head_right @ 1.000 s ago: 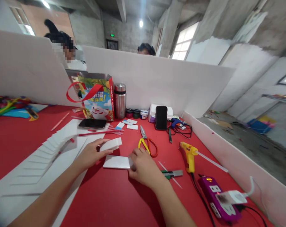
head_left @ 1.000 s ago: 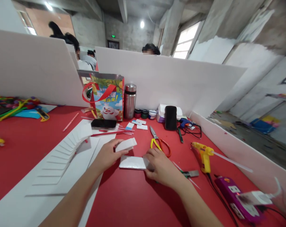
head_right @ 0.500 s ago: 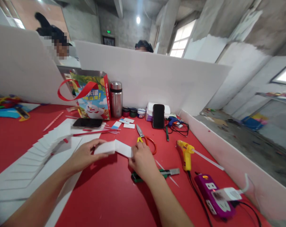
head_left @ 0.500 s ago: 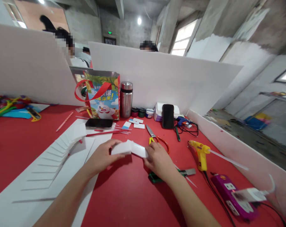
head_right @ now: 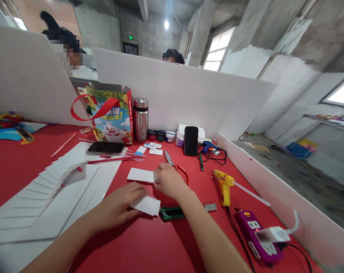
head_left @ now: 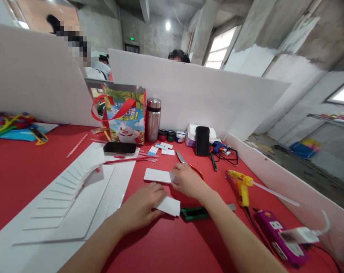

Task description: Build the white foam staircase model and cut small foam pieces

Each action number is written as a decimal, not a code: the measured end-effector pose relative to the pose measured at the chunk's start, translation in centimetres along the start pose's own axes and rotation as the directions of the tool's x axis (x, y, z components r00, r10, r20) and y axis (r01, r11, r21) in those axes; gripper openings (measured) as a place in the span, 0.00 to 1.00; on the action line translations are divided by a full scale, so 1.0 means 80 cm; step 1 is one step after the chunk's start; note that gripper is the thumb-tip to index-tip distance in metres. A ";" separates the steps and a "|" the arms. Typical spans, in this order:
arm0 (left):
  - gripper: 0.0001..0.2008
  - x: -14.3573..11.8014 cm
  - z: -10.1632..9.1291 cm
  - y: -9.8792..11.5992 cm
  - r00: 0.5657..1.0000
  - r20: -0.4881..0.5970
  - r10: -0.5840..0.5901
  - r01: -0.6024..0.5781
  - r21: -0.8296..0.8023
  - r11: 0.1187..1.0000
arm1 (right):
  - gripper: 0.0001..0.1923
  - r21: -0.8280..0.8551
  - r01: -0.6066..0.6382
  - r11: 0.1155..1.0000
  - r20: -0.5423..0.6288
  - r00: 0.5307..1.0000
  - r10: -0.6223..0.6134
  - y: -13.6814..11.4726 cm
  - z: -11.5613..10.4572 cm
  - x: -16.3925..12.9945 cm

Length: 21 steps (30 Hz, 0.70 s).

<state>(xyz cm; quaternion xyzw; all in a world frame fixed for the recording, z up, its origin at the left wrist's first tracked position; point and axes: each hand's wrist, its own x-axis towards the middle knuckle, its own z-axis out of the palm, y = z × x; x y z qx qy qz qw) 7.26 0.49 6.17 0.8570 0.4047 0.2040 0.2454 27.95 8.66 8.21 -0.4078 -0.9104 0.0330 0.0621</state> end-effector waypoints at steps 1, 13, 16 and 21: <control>0.07 0.000 0.000 -0.002 1.000 -0.008 -0.012 0.012 0.001 1.000 | 0.12 0.008 0.022 1.000 0.019 1.000 -0.022 0.002 0.000 0.006; 0.15 0.000 -0.006 -0.006 0.999 -0.043 -0.025 0.027 0.026 0.999 | 0.19 -0.184 -0.181 0.966 -0.037 0.984 0.177 0.079 0.019 0.120; 0.15 0.000 -0.006 -0.006 0.999 -0.045 -0.030 0.030 0.018 0.999 | 0.19 -0.243 -0.188 0.952 -0.027 0.982 0.187 0.082 0.030 0.133; 0.15 0.002 -0.007 -0.005 0.998 -0.043 -0.042 0.042 0.002 0.999 | 0.19 -0.285 -0.153 0.946 -0.024 0.988 0.153 0.083 0.031 0.128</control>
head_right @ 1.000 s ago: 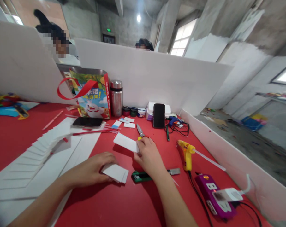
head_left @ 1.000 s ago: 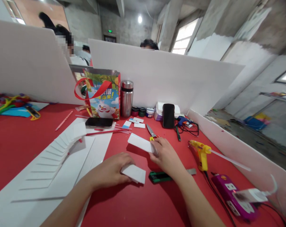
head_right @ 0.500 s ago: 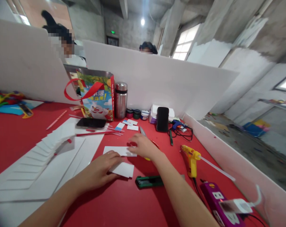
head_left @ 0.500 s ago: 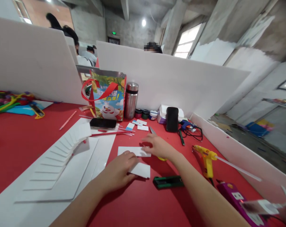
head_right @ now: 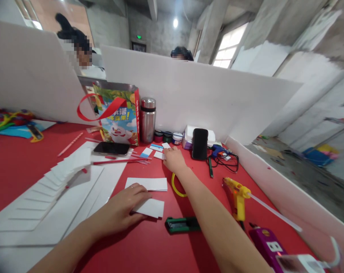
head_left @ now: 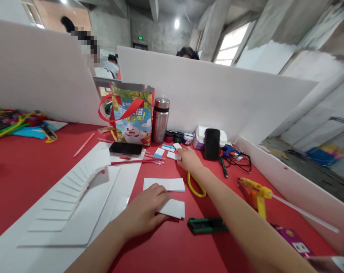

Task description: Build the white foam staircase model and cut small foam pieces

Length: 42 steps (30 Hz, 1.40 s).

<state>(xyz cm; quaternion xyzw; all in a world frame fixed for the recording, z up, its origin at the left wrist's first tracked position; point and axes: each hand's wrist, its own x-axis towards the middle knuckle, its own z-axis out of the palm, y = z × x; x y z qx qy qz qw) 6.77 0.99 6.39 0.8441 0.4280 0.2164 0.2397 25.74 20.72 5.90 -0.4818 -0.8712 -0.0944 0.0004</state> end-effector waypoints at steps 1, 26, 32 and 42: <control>0.15 0.000 0.000 0.000 1.000 0.001 -0.003 0.003 -0.003 1.000 | 0.19 -0.002 0.010 1.000 -0.005 1.000 -0.010 0.000 -0.002 0.000; 0.12 -0.001 0.004 -0.004 1.000 -0.024 -0.016 0.016 -0.005 1.000 | 0.19 -0.041 0.271 0.962 0.094 0.959 -0.266 -0.040 -0.030 0.055; 0.10 -0.001 0.004 -0.004 1.000 -0.012 0.004 -0.004 0.000 1.000 | 0.17 0.035 0.113 0.993 -0.051 0.992 -0.112 -0.027 -0.051 0.021; 0.14 -0.003 0.005 -0.014 0.997 -0.074 -0.013 0.018 0.064 0.998 | 0.22 0.486 0.132 0.864 -0.293 0.956 0.019 -0.049 -0.060 -0.203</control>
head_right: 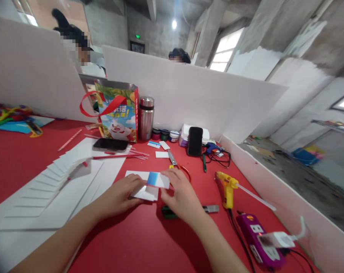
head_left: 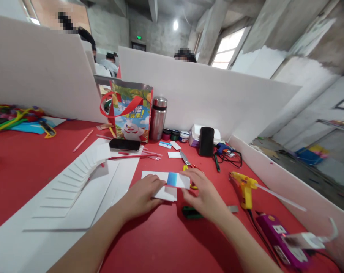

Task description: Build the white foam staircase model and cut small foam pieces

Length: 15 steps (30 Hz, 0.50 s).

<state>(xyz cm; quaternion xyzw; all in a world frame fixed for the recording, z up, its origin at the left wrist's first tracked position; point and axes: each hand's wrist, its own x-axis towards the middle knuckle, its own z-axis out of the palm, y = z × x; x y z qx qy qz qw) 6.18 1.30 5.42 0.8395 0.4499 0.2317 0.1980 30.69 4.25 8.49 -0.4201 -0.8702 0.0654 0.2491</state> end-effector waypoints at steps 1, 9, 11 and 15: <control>0.14 0.001 0.002 0.001 1.000 -0.013 -0.010 0.010 0.003 1.000 | 0.23 0.058 0.014 0.998 -0.023 1.000 -0.013 -0.006 0.000 -0.021; 0.16 0.014 0.033 0.018 0.988 -0.135 -0.069 0.073 0.026 0.997 | 0.22 0.175 -0.084 0.981 -0.164 0.980 0.113 -0.014 0.005 -0.076; 0.17 0.012 0.031 0.020 0.988 -0.139 -0.060 0.062 0.016 0.998 | 0.20 0.176 -0.109 0.978 -0.224 0.963 0.148 -0.012 0.005 -0.077; 0.14 0.004 0.025 0.016 0.985 -0.162 -0.054 0.052 -0.021 0.998 | 0.17 0.179 -0.142 0.974 -0.368 0.908 0.200 -0.009 0.008 -0.081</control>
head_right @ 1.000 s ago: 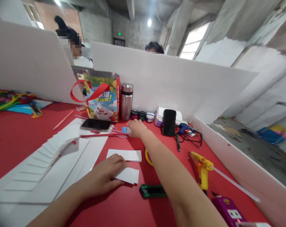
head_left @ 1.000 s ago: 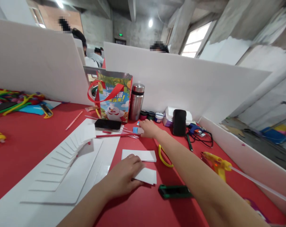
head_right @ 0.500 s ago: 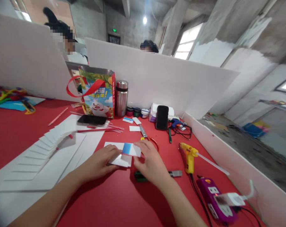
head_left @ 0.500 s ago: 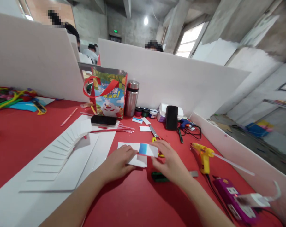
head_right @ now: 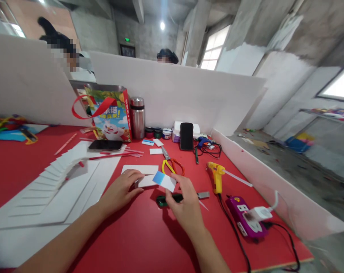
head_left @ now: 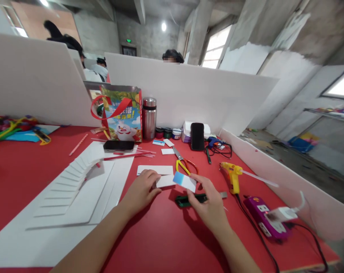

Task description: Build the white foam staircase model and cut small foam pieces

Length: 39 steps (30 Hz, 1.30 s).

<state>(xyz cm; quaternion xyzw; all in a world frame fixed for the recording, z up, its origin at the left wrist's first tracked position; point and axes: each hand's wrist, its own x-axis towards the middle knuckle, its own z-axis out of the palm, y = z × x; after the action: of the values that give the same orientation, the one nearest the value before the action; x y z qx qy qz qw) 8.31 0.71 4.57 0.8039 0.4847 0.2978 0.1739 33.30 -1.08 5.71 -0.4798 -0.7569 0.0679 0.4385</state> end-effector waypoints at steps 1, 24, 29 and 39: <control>0.13 0.000 -0.001 -0.002 1.000 -0.009 0.001 -0.001 -0.013 1.000 | 0.17 0.002 -0.003 1.000 -0.030 1.000 0.003 0.002 0.001 -0.001; 0.17 -0.019 -0.021 0.011 0.975 -0.125 -0.181 0.141 -0.273 0.952 | 0.16 0.022 -0.103 0.994 -0.087 0.991 0.105 0.018 0.009 -0.008; 0.17 -0.031 -0.032 0.004 0.941 -0.172 -0.290 0.229 -0.304 0.925 | 0.16 0.022 -0.094 0.995 -0.086 0.992 0.095 0.020 0.009 -0.006; 0.28 -0.092 -0.021 0.024 0.956 0.168 -0.241 0.277 -0.240 0.931 | 0.16 0.169 0.001 0.986 0.305 0.951 -0.054 -0.035 0.002 -0.038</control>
<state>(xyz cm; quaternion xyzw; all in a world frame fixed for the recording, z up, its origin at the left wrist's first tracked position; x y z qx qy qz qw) 5.87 -6.73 4.66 0.7212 0.5303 0.2778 0.3485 31.81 -4.91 5.24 -0.4143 -0.8144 0.1990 0.3542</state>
